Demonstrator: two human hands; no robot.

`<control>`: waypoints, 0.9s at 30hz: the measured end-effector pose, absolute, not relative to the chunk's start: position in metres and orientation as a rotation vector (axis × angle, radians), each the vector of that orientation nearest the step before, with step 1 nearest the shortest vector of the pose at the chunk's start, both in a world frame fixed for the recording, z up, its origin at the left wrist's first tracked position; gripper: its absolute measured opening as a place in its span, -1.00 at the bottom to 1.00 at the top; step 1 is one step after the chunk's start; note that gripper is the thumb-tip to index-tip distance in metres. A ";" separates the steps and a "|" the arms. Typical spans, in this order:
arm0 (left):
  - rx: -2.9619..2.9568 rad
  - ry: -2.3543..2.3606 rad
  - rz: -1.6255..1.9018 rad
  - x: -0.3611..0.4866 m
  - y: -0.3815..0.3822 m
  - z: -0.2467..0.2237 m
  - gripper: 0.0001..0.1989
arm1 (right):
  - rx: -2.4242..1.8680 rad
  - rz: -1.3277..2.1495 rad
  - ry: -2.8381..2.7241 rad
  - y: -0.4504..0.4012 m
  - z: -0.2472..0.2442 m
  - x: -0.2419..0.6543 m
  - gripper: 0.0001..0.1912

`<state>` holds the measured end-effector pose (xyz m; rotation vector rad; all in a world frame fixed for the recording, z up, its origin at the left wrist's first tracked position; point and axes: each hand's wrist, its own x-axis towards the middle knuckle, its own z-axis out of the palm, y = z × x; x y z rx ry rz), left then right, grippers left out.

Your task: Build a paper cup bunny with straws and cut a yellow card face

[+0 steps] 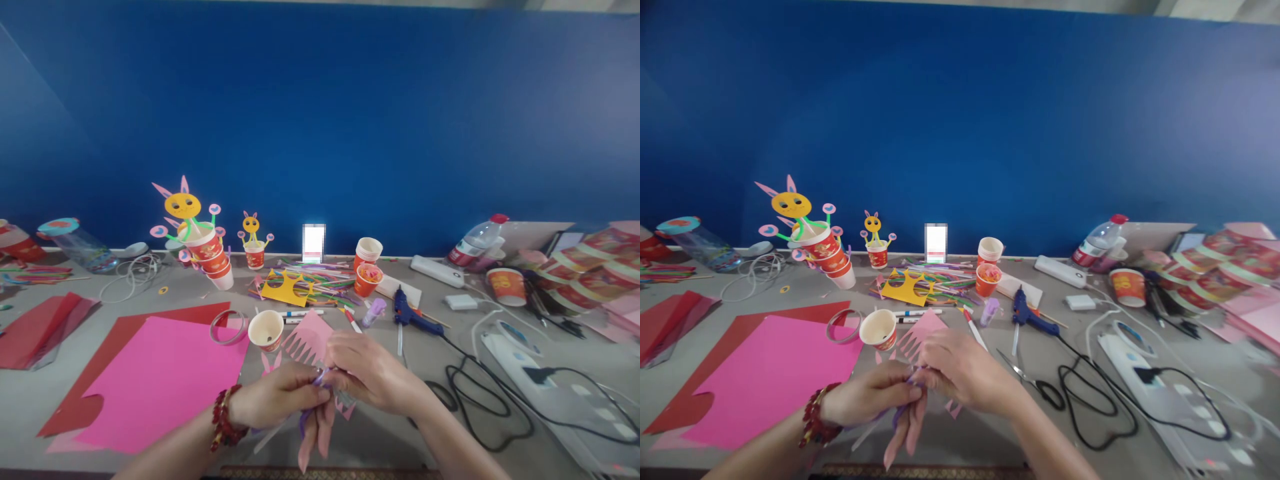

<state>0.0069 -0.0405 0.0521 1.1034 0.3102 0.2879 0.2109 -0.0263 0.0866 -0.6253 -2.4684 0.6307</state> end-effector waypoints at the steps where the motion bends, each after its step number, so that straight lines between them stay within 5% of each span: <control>1: 1.118 0.330 0.300 0.007 -0.042 0.052 -0.61 | -0.623 0.637 -2.465 -0.026 0.087 0.211 -0.52; 13: 1.242 0.458 0.317 0.007 -0.050 0.055 -0.55 | -0.682 0.629 -2.456 -0.026 0.085 0.213 -0.54; 22: 1.225 0.385 0.276 0.009 -0.045 0.057 -0.51 | -0.527 0.697 -2.329 -0.029 0.097 0.219 -0.90; 27: 1.253 0.396 0.261 0.009 -0.045 0.059 -0.51 | -0.537 0.650 -2.378 -0.030 0.100 0.213 -0.89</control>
